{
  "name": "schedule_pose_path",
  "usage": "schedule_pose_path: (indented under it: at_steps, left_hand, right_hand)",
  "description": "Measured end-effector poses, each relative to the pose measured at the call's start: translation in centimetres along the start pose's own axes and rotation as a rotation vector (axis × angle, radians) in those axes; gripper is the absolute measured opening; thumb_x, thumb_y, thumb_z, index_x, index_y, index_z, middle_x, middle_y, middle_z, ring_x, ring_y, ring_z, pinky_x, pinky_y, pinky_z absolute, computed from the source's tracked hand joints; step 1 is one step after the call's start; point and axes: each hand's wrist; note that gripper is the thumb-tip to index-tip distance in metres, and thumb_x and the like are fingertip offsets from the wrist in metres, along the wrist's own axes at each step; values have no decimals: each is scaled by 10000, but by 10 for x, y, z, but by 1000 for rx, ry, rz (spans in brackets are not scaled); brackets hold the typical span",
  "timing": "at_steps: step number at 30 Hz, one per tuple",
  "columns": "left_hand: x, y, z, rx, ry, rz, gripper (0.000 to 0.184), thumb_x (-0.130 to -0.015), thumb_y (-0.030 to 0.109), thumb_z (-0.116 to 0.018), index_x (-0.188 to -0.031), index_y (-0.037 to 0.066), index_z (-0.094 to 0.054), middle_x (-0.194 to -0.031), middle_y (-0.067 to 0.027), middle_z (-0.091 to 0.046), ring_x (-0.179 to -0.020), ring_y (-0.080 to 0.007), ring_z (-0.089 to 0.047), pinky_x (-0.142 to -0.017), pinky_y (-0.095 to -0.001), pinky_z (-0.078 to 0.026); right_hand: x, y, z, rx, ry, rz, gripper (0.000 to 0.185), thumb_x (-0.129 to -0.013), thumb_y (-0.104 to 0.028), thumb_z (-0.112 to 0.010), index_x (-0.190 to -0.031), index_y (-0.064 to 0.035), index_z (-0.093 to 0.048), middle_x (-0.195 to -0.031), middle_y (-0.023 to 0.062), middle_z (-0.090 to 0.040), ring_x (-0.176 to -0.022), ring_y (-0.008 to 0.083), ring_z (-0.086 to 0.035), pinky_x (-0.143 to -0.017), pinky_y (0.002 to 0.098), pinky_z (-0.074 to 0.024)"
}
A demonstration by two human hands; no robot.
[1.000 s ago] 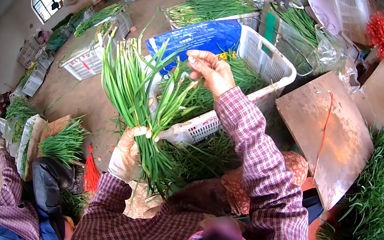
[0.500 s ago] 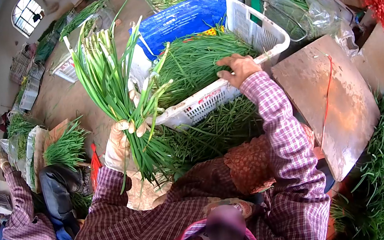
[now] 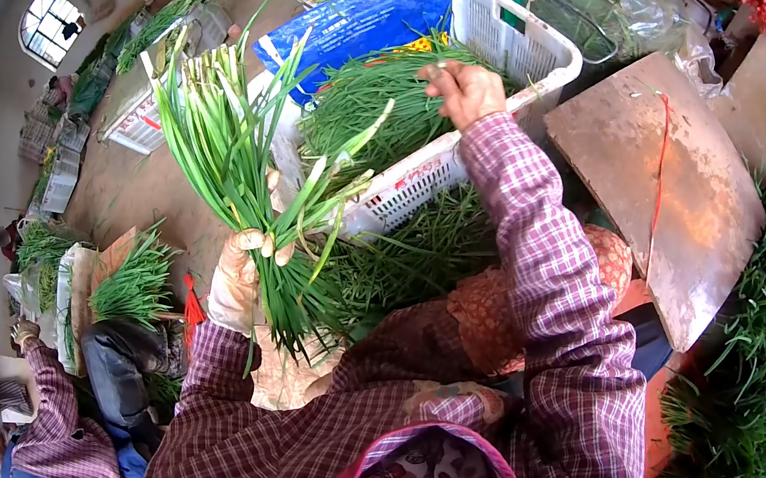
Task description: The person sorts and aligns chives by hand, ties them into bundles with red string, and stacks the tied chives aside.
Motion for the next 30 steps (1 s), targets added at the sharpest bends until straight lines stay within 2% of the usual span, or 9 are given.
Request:
schedule_pose_path:
  at_steps: [4, 5, 8, 12, 15, 22, 24, 28, 30]
  left_hand:
    - [-1, -4, -4, -22, 100, -18, 808, -723, 121, -678, -1404, 0, -261, -616, -7, -502, -550, -133, -477, -521, -277, -427]
    - [-3, -6, 6, 27, 48, -5, 773, -717, 80, -661, -1392, 20, -289, -1009, -54, -446, -591, -133, -500, -544, -310, -455]
    - [-5, -9, 8, 80, 4, 21, 736, -713, 38, -643, -1377, 40, -328, -1402, -108, -387, -633, -134, -523, -567, -350, -488]
    - [-6, -9, 4, 55, 17, 80, 751, -708, 49, -650, -1382, 26, -320, -1401, -115, -391, -631, -145, -518, -571, -356, -485]
    - [-6, -9, 1, 1, -45, 69, 748, -721, 100, -652, -1376, -24, -311, -822, -87, -591, -620, -140, -511, -581, -342, -471]
    - [-7, -12, 9, 29, -22, -1, 732, -732, 32, -636, -1390, 41, -315, -1366, -104, -426, -645, -124, -529, -614, -359, -489]
    - [-7, -14, 11, 76, -4, -2, 729, -735, 20, -633, -1390, 40, -314, -1297, -91, -475, -649, -121, -533, -613, -359, -492]
    - [-9, -16, 13, 142, 25, 34, 722, -739, 3, -632, -1386, 24, -313, -995, -64, -593, -645, -117, -544, -612, -346, -501]
    - [-10, -14, 11, 128, 26, 52, 724, -737, 10, -639, -1383, 14, -314, -905, -58, -591, -639, -116, -545, -615, -336, -503]
  right_hand:
    - [15, 13, 14, 92, -326, -122, 701, -842, -488, -576, -1354, -48, -387, -1116, 139, -621, -619, 131, -657, -535, 235, -514]
    - [18, 4, 10, -28, -398, -202, 728, -839, -507, -576, -1368, -53, -361, -1164, 138, -594, -626, 133, -658, -509, 221, -494]
    - [20, -18, -8, -420, -597, -387, 765, -831, -555, -574, -1379, -77, -337, -1209, 100, -565, -696, 118, -650, -464, 177, -429]
    - [10, -24, -42, -738, -533, -234, 381, -914, -388, -539, -1125, -76, -592, -1013, 39, -640, -693, 104, -593, -551, 225, -448]
    - [13, -39, -40, -632, -258, -313, 205, -909, -273, -571, -942, -81, -636, -818, 18, -656, -663, 98, -579, -606, 253, -483]
    - [-22, -2, 49, -979, 404, -37, 202, -945, -256, -473, -914, -83, -572, -952, 77, -594, -799, 213, -604, -763, 372, -529]
    - [-28, 5, 87, -1095, 584, 20, 245, -965, -271, -409, -922, -66, -538, -825, 77, -573, -670, 187, -575, -660, 359, -550]
    - [8, -12, 98, -708, 509, 75, 219, -947, -305, -462, -868, -108, -517, -646, -40, -476, -450, 63, -377, -381, 224, -320]
    - [25, 2, 63, -152, 327, 48, 256, -898, -346, -566, -823, -104, -603, -646, -24, -544, -490, 68, -481, -415, 188, -358]
Point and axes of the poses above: each hand's wrist, its own x-axis away from the middle knuckle, its own z-axis out of the back of the hand, y = z × x
